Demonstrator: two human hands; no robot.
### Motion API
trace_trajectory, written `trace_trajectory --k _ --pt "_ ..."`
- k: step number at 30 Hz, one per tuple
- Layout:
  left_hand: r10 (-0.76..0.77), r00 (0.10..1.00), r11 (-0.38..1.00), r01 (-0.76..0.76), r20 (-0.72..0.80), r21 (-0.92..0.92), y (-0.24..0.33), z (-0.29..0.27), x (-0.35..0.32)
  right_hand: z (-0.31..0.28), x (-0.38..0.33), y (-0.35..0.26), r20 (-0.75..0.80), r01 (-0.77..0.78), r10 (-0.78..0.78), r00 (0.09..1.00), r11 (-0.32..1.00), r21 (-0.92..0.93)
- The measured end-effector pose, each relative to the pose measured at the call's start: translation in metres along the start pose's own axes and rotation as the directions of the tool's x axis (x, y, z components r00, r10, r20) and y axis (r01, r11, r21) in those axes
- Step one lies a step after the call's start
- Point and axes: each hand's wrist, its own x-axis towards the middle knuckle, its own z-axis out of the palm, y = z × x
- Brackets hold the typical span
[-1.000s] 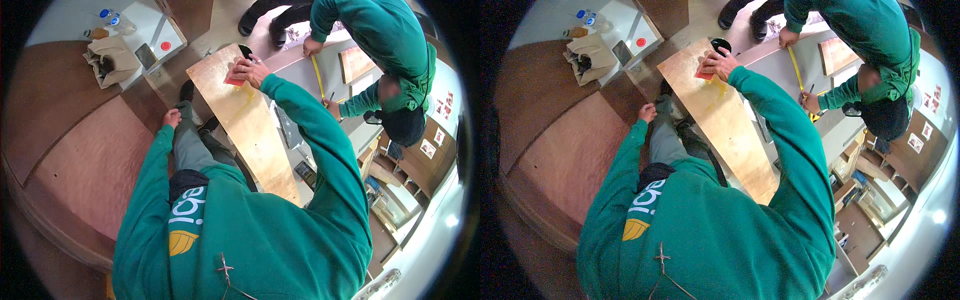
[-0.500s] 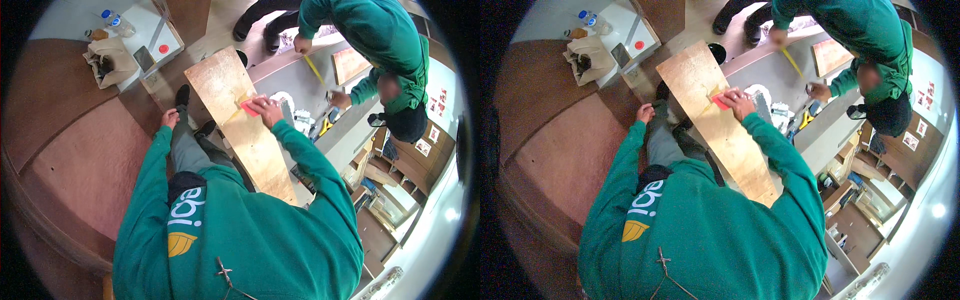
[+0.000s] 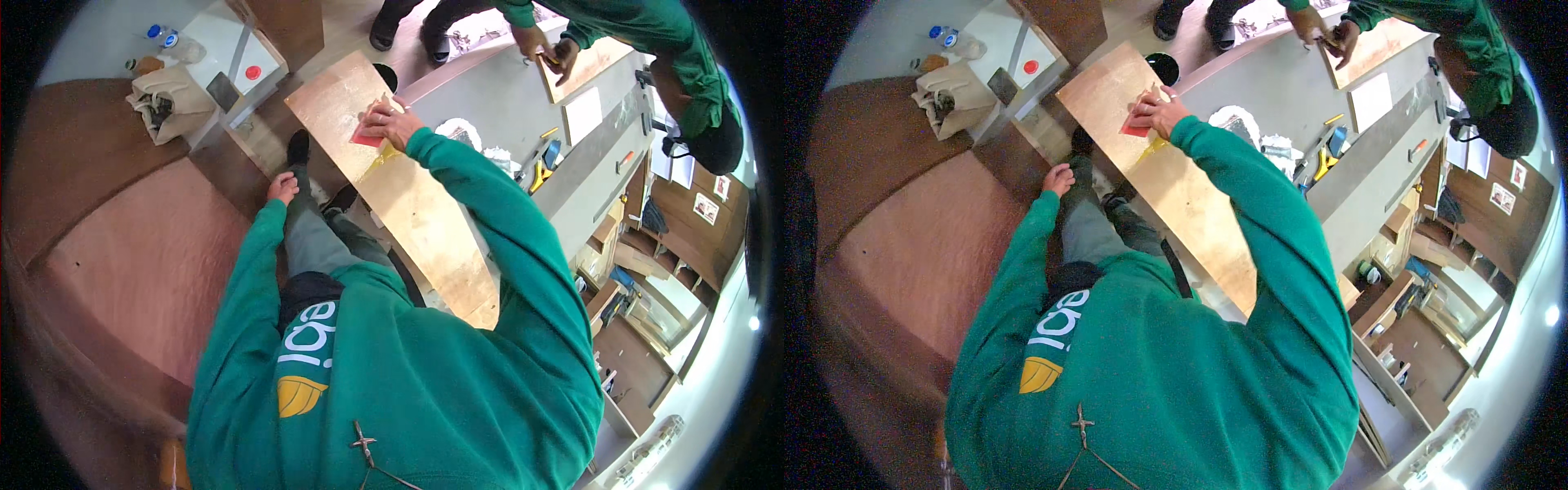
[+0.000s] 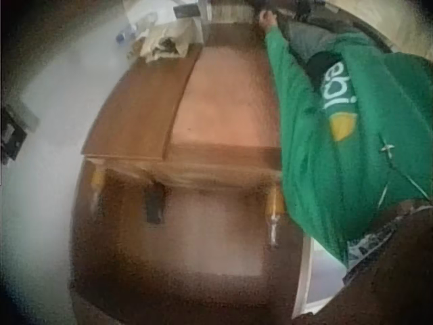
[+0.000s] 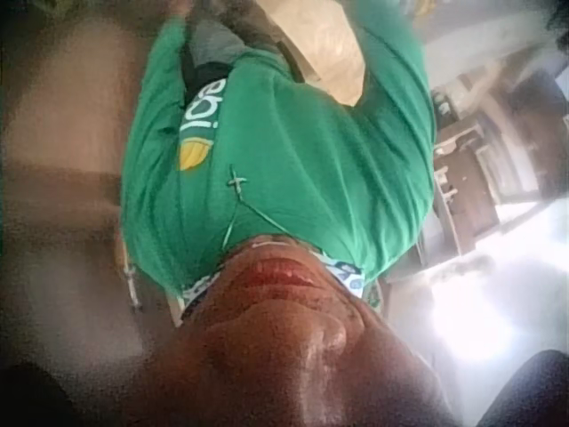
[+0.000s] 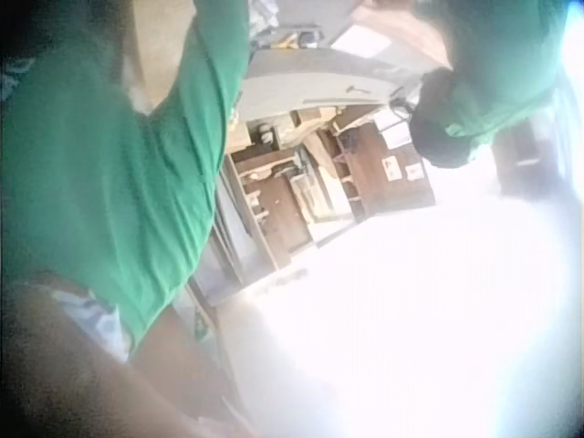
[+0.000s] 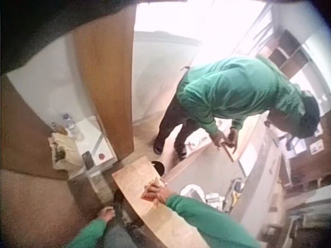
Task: The person applies a yellow liquid adhesive to a long wooden plank using a small spreader, smoothing the glue across the surface of the wood.
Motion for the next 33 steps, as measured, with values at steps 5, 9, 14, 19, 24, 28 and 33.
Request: trace_trajectory --k 5,9,14,19,24,28,33 --pt "-0.005 0.998 0.998 0.009 -0.065 0.054 0.009 0.020 -0.014 0.011 -0.051 0.008 0.079 -0.061 0.060 0.995 0.998 0.008" --pt "-0.040 0.997 0.994 0.047 -0.062 0.102 -0.015 0.012 -0.016 0.014 -0.094 0.004 0.111 -0.165 0.161 0.981 0.986 0.032" --pt "-0.011 0.999 0.994 0.015 -0.031 0.111 -0.024 0.006 -0.015 0.021 -0.135 -0.039 -0.069 -0.346 0.356 0.932 0.930 0.127" --pt "-0.027 0.999 0.971 0.034 -0.033 0.238 -0.020 0.002 -0.003 0.041 -0.155 -0.104 -0.097 -0.484 0.506 0.857 0.855 0.188" --pt "-0.032 0.999 0.961 0.029 0.005 0.275 0.005 0.013 0.004 0.034 -0.125 -0.078 -0.120 -0.736 0.801 0.586 0.589 0.335" --pt "0.020 0.998 0.964 -0.036 0.064 0.265 0.032 0.030 -0.003 0.047 -0.102 -0.084 -0.008 -0.827 0.864 0.503 0.484 0.287" --pt "0.001 0.997 0.972 -0.018 0.075 0.233 0.011 0.034 0.000 0.056 -0.072 -0.137 -0.126 -0.763 0.791 0.599 0.611 0.210"
